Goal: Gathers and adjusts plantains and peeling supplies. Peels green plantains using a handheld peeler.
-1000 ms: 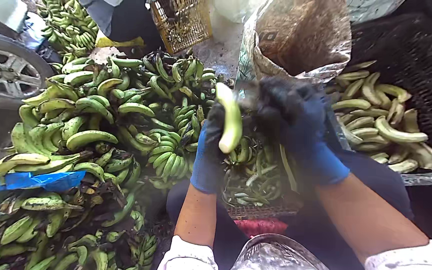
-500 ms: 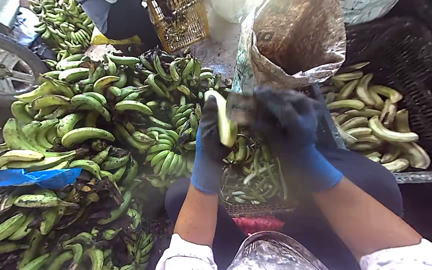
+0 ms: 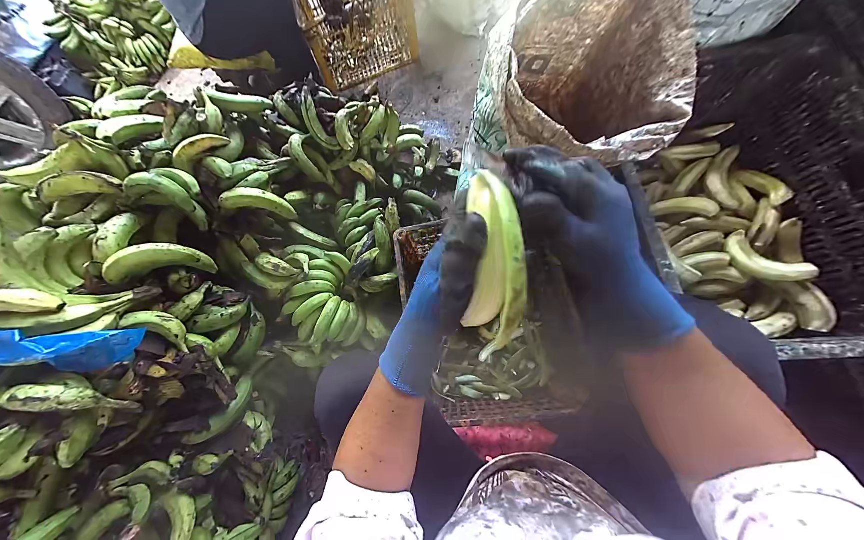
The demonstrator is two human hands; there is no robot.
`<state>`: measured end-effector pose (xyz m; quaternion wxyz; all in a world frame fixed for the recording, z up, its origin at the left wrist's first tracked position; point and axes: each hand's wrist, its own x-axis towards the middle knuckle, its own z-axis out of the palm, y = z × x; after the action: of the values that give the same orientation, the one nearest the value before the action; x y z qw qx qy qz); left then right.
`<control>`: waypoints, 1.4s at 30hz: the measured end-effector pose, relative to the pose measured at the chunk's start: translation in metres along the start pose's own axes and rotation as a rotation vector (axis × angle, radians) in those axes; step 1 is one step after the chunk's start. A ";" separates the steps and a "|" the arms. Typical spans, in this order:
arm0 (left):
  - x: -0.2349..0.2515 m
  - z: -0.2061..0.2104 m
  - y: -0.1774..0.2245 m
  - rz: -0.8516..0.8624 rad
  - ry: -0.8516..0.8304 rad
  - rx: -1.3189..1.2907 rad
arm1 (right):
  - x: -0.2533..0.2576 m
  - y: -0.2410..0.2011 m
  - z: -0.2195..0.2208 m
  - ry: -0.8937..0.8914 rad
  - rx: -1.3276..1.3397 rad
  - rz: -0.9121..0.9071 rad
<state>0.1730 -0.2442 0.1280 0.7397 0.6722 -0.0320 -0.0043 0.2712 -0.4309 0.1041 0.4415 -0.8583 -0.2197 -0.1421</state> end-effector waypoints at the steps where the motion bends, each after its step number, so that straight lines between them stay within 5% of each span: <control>1: 0.001 0.000 -0.001 0.002 -0.061 0.028 | 0.008 0.005 -0.004 -0.060 -0.016 0.157; 3: 0.007 -0.002 -0.001 -0.013 -0.041 -0.158 | 0.006 0.006 -0.009 -0.015 -0.131 0.192; 7: 0.000 -0.015 0.002 0.076 0.078 -0.541 | -0.037 -0.016 0.001 0.206 -0.177 -0.424; 9: -0.001 -0.014 0.000 0.088 0.088 -0.607 | -0.044 -0.027 0.008 0.189 -0.167 -0.535; 12: 0.006 -0.003 -0.009 0.175 0.067 -0.498 | -0.029 -0.030 0.013 0.091 0.040 -0.233; 16: 0.014 -0.001 -0.006 0.049 0.005 -0.522 | -0.002 -0.007 0.006 0.032 0.407 0.209; 18: 0.010 -0.005 -0.005 -0.015 0.061 -0.593 | -0.010 -0.002 -0.003 -0.036 0.367 0.072; 22: 0.000 -0.017 -0.009 0.032 0.279 -0.316 | -0.034 -0.015 -0.009 -0.149 -0.031 -0.384; 26: 0.004 -0.004 -0.013 0.042 0.280 -0.151 | -0.019 -0.007 0.006 0.005 0.007 -0.026; 28: 0.001 -0.007 -0.007 0.053 0.189 -0.270 | -0.003 0.000 0.000 0.068 0.208 0.238; 30: 0.010 -0.015 -0.005 0.033 0.179 -0.401 | 0.000 -0.005 -0.009 -0.010 0.699 0.317; 33: 0.024 -0.020 -0.024 0.091 -0.030 -0.263 | -0.027 -0.027 -0.002 -0.449 1.145 0.302; 34: 0.035 -0.016 -0.031 0.097 -0.083 -0.180 | -0.033 -0.034 0.003 -0.543 1.086 0.262; 36: 0.052 -0.013 -0.050 0.044 -0.075 -0.025 | -0.037 -0.039 0.000 -0.509 0.554 0.110; 39: 0.065 -0.013 -0.091 -0.307 0.059 0.082 | -0.032 -0.019 -0.039 -0.178 -0.151 0.033; 42: 0.063 -0.018 -0.158 -0.529 -0.085 0.655 | -0.026 0.001 -0.091 0.122 -0.299 0.194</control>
<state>0.2428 -0.2448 -0.0284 0.4583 0.8561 0.1114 -0.2113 0.2451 -0.5131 0.1440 0.3329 -0.9213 -0.0853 -0.1819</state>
